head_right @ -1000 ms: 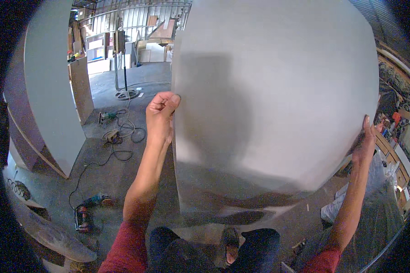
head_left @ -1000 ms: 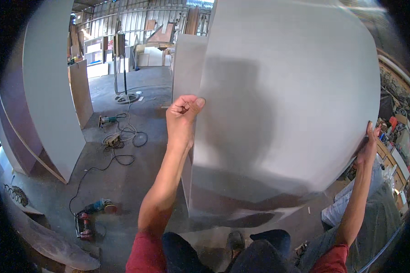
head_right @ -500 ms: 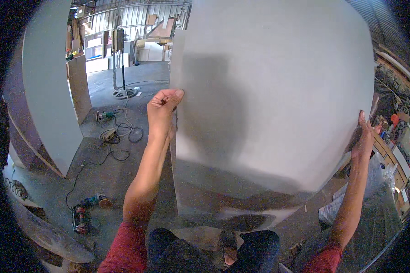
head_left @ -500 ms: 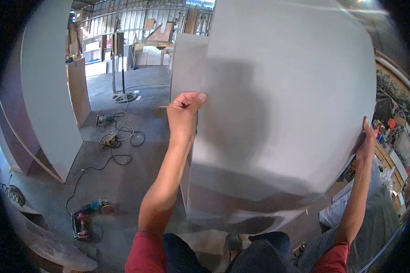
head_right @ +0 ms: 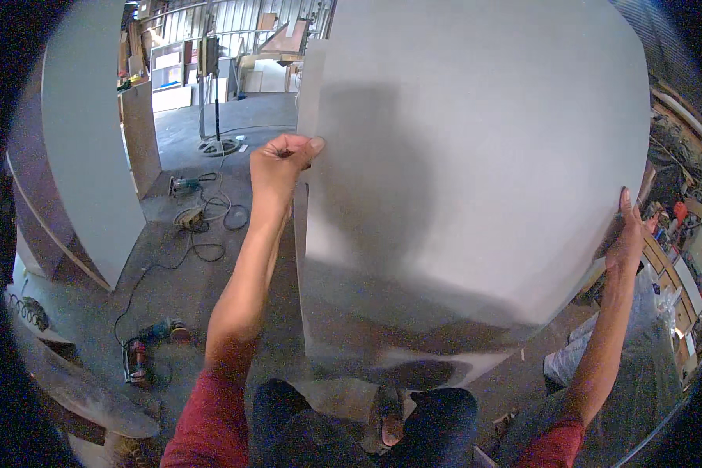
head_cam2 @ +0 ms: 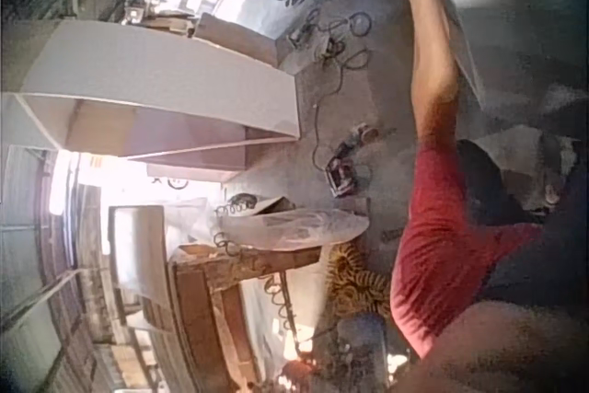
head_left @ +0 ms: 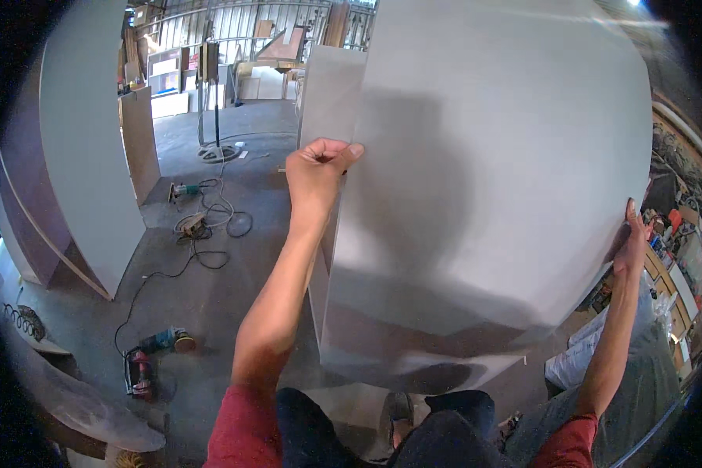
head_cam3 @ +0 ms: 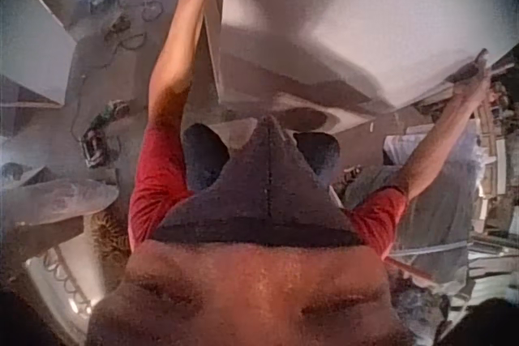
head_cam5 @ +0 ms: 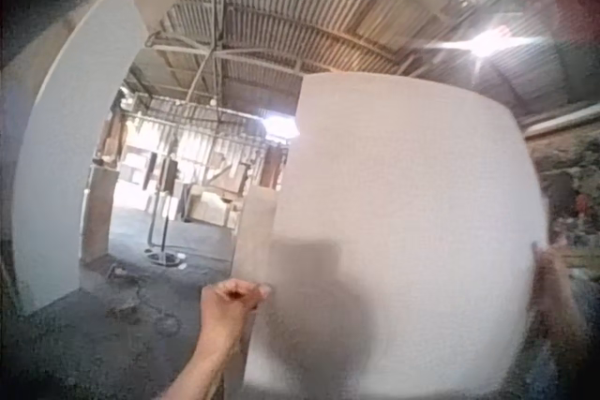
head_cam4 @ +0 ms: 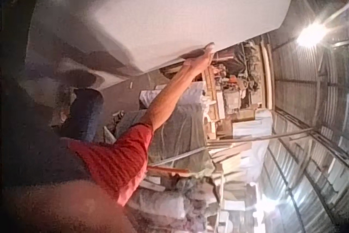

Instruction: The person applies a flexible laminate sheet to the side of a wooden cabinet structure by hand, pressing and smoothing the surface to ensure adhesion.

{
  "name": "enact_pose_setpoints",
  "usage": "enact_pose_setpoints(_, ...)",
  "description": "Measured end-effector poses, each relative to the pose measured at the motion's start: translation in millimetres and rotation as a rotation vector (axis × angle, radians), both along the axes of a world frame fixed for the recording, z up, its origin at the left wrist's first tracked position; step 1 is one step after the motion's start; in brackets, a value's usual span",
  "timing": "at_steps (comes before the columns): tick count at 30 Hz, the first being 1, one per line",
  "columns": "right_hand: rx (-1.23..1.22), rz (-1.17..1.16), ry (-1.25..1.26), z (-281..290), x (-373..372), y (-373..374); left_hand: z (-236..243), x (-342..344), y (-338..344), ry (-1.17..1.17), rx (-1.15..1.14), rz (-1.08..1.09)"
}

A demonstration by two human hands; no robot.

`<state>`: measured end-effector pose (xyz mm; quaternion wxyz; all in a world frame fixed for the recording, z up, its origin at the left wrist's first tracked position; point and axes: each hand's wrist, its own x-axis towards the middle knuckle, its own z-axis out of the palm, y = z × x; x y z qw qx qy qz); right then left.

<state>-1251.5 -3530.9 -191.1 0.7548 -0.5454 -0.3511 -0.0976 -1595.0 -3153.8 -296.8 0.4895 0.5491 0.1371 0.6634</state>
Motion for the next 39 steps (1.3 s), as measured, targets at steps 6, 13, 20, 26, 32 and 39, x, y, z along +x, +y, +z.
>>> enact_pose_setpoints(6,-0.02,0.001,0.013,0,13,9,2,0,2,0.08,0.075,0.063)
enact_pose_setpoints(13,-0.039,-0.081,0.013,3,7,13,55,-3,11,0.044,0.096,-0.098)
enact_pose_setpoints(20,-0.054,-0.11,0.035,-2,16,11,209,8,50,-0.041,0.287,-0.149)
enact_pose_setpoints(26,-0.001,-0.093,0.06,0,-18,17,303,21,100,0.113,0.313,-0.116)
enact_pose_setpoints(32,-0.017,-0.109,0.044,4,-22,6,316,29,124,0.099,0.222,-0.299)
enact_pose_setpoints(39,-0.033,-0.098,0.032,2,-21,9,315,26,99,0.099,0.248,-0.132)
